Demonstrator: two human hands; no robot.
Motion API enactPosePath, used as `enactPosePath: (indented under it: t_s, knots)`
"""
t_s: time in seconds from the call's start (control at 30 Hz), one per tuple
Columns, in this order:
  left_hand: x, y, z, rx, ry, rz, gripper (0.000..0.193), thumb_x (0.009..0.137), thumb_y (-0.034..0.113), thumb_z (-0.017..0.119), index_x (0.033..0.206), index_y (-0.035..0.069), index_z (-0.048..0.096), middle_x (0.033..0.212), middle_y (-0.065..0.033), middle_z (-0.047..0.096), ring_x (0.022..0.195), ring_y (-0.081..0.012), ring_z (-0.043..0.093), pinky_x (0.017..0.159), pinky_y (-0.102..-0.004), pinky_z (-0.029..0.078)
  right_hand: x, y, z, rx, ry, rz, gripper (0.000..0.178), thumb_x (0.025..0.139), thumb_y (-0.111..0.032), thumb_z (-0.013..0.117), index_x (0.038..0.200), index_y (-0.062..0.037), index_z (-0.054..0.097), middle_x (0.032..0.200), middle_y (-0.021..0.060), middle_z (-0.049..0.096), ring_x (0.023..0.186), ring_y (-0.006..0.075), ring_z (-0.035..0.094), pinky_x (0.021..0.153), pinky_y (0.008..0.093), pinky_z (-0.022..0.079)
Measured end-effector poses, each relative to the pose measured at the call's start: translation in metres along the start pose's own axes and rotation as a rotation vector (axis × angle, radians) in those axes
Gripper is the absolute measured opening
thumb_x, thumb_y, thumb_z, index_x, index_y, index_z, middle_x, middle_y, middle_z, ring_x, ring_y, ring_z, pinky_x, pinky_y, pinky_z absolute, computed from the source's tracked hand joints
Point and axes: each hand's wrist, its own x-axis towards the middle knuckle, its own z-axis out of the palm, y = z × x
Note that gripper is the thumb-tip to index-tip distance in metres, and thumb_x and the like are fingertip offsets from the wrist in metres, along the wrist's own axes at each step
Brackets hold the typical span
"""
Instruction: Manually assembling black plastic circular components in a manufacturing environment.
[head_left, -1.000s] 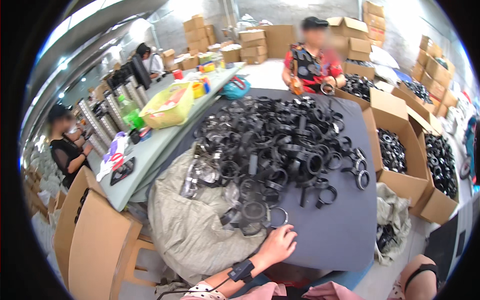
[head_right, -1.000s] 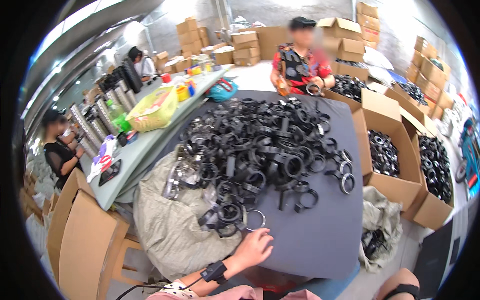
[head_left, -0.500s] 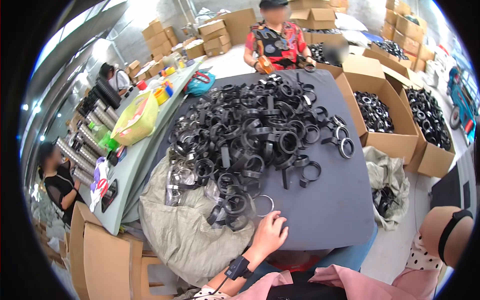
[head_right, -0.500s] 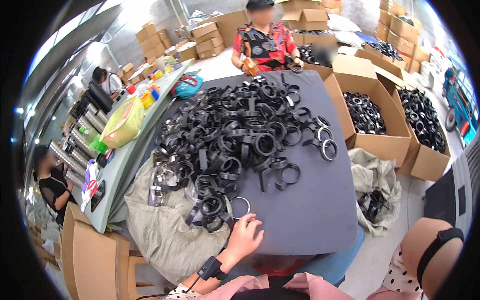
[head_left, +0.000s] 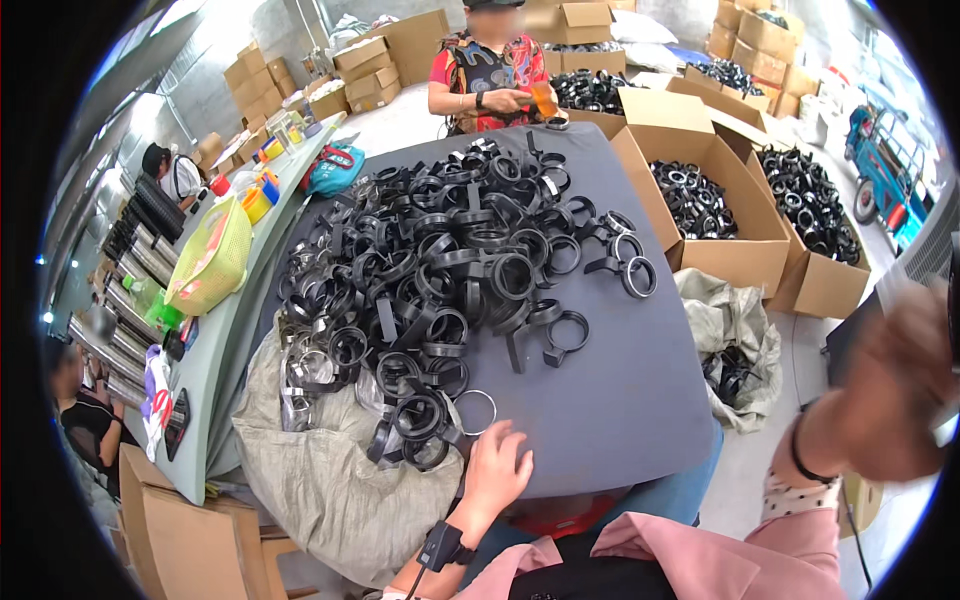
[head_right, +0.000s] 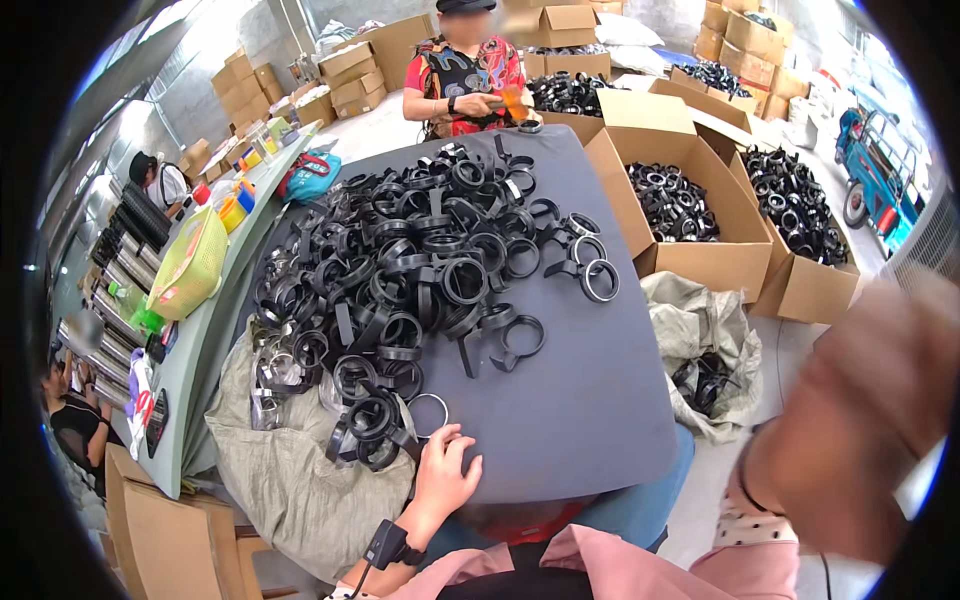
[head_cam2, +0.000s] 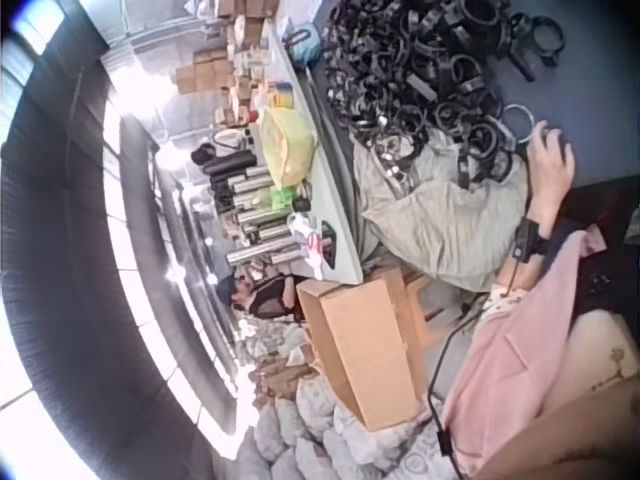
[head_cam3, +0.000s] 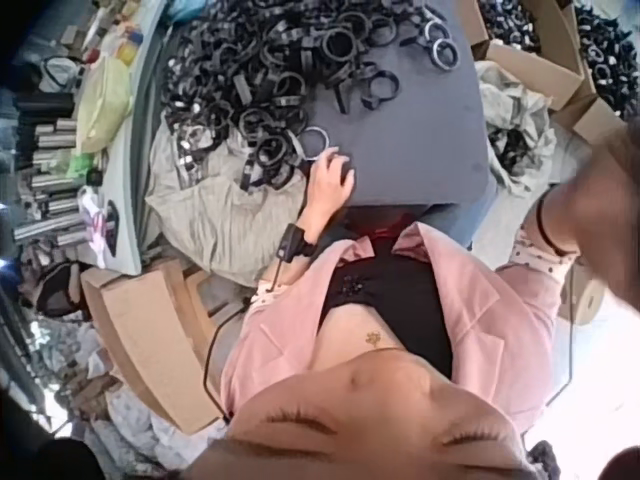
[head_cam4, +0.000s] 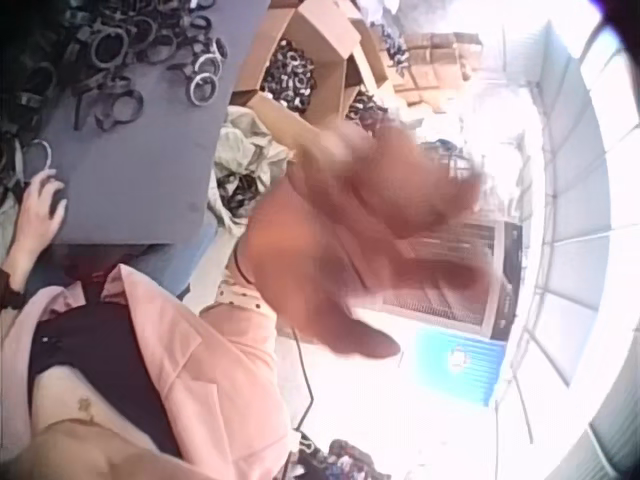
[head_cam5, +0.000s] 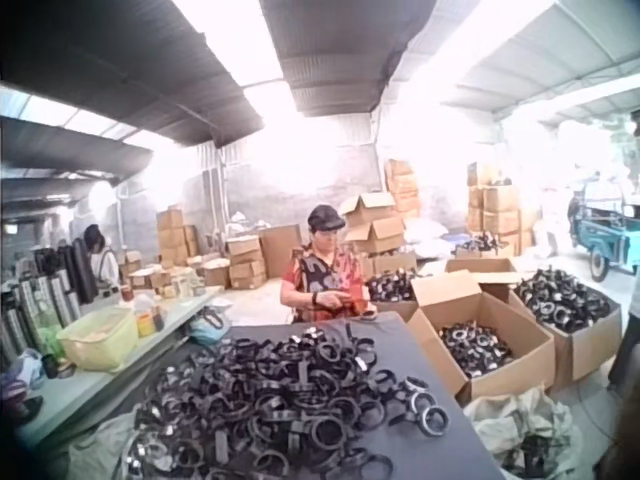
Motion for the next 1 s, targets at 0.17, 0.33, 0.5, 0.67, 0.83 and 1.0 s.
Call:
enactPosePath:
  t_s: [0.17, 0.33, 0.5, 0.67, 0.83, 1.0]
  knots:
    - [-0.010, -0.006, -0.003, 0.010, 0.021, -0.049, 0.032, 0.075, 0.012, 0.074, 0.103, 0.003, 0.061, 0.120, -0.0178, 0.053, 0.103, -0.0345, 0.059, 0.089, -0.0431, 0.050, -0.097, 0.182, -0.046, -0.782, -0.477, 0.749, 0.032, 0.081, -0.013, 0.072, 0.108, 0.0016, 0.064, 0.107, 0.0165, 0.065, 0.098, 0.0272, 0.063, 0.086, 0.0364, 0.050]
    - [-0.008, 0.000, -0.001, -0.017, 0.013, -0.051, 0.032, 0.077, 0.013, 0.073, 0.105, 0.003, 0.062, 0.120, -0.0192, 0.053, 0.104, -0.0360, 0.059, 0.089, -0.0428, 0.050, -0.188, 0.265, -0.053, -1.159, -0.758, 0.858, 0.089, 0.070, -0.046, 0.079, 0.140, -0.0046, 0.044, 0.143, 0.0248, 0.040, 0.135, 0.0420, 0.033, 0.109, 0.0507, 0.032]
    - [-0.011, -0.004, -0.002, 0.002, 0.043, -0.075, 0.034, 0.077, 0.014, 0.074, 0.105, 0.003, 0.061, 0.119, -0.0192, 0.054, 0.104, -0.0364, 0.059, 0.089, -0.0428, 0.050, -0.225, 0.267, -0.034, -0.995, -0.605, 0.784, 0.072, 0.069, -0.037, 0.083, 0.124, -0.0021, 0.052, 0.140, 0.0230, 0.042, 0.129, 0.0427, 0.040, 0.105, 0.0494, 0.037]
    - [-0.003, -0.007, -0.004, -0.173, 0.033, -0.098, 0.040, 0.080, 0.019, 0.074, 0.112, 0.001, 0.057, 0.121, -0.0194, 0.054, 0.110, -0.0381, 0.056, 0.093, -0.0430, 0.047, -0.238, 0.212, -0.014, -0.851, -0.517, 0.546, 0.084, 0.058, -0.012, 0.088, 0.130, -0.0035, 0.044, 0.139, 0.0217, 0.042, 0.118, 0.0397, 0.049, 0.087, 0.0419, 0.050]
    - [0.003, -0.006, -0.009, -0.512, -0.072, -0.222, 0.061, 0.078, 0.024, 0.078, 0.127, -0.001, 0.049, 0.123, -0.0180, 0.053, 0.109, -0.0302, 0.059, 0.091, -0.0393, 0.050, -0.247, 0.200, 0.007, -0.909, -0.570, 0.192, 0.079, 0.060, -0.005, 0.082, 0.128, 0.0004, 0.043, 0.136, 0.0214, 0.046, 0.096, 0.0380, 0.057, 0.079, 0.0427, 0.052]
    - [0.006, 0.007, -0.006, -0.304, -0.244, -0.111, 0.084, 0.068, 0.027, 0.082, 0.136, -0.002, 0.043, 0.134, -0.0202, 0.050, 0.123, -0.0372, 0.049, 0.104, -0.0456, 0.039, -0.244, 0.173, 0.040, -0.691, -0.628, 0.366, 0.087, 0.065, -0.005, 0.081, 0.140, 0.0026, 0.035, 0.140, 0.0246, 0.040, 0.097, 0.0385, 0.057, 0.080, 0.0423, 0.053]
